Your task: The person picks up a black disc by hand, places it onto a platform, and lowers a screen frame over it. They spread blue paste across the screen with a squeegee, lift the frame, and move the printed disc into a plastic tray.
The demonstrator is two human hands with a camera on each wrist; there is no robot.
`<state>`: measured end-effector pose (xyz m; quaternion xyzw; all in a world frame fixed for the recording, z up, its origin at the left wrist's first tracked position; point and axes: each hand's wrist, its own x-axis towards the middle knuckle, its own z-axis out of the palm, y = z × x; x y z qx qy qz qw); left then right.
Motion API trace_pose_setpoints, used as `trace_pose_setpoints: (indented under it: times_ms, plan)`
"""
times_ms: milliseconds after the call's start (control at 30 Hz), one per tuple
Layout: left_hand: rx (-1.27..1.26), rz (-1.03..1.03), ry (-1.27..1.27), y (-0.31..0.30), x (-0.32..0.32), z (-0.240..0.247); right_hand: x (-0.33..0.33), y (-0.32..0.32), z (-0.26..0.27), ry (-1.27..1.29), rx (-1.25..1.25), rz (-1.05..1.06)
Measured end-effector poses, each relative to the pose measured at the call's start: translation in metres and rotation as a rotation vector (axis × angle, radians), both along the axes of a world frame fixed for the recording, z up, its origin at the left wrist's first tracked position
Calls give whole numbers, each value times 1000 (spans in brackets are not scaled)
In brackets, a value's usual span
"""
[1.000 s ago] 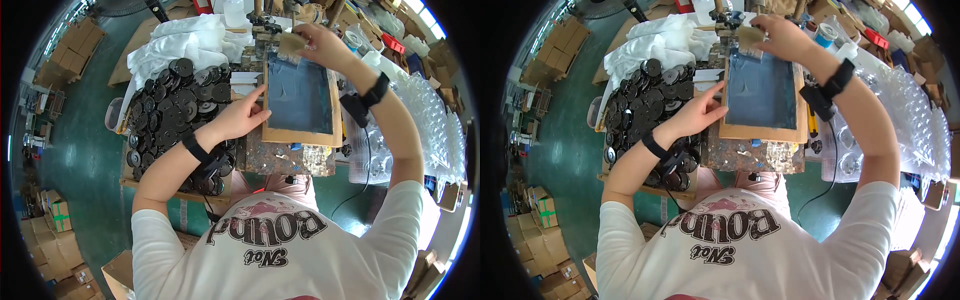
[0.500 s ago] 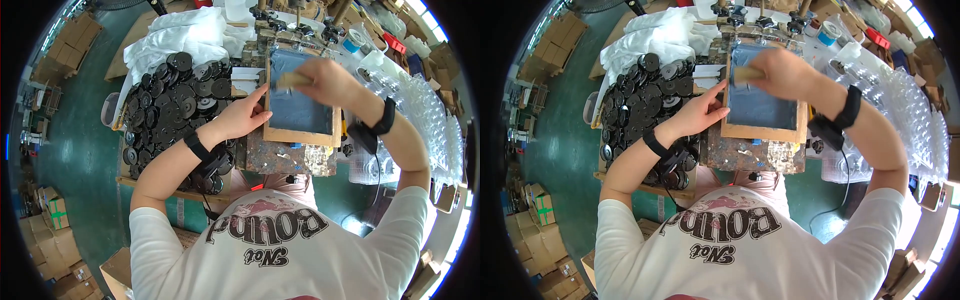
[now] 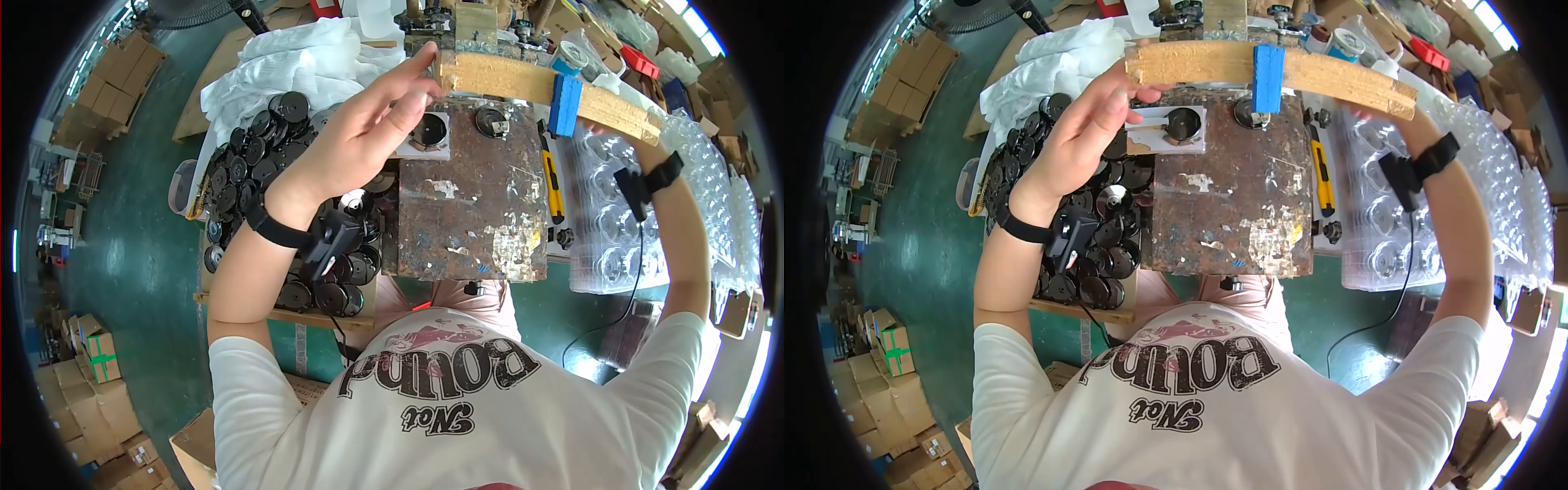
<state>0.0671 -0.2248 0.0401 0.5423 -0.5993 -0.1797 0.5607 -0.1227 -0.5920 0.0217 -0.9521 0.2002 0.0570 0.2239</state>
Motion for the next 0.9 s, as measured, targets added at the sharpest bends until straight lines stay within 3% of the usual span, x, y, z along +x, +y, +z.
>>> trace_pose_setpoints:
  times_ms: [67,133,200,267,333,400,467,667,767,900]
  plan:
    - [40,17,15,4,6,-1,6,58,-11,154,-331,49]
    - [122,49,52,10,16,-5,38,82,-32,247,-231,145]
    - [262,145,-73,10,40,-21,63,91,-101,-345,-89,124]
    - [396,243,-203,11,65,-43,93,141,-68,-59,-316,358]
    - [548,269,-603,14,84,-66,118,175,-54,-55,-200,282]
    - [546,264,-703,18,85,-82,129,187,-51,-46,-88,192]
    - [533,251,-888,18,81,-92,134,186,-57,-113,-63,216]
    - [595,263,-843,14,78,-90,104,154,-54,-245,-175,190]
    - [664,254,-823,10,80,-85,65,142,-27,-144,121,61]
    - [721,257,-790,5,79,-74,25,62,-53,-99,-128,-32]
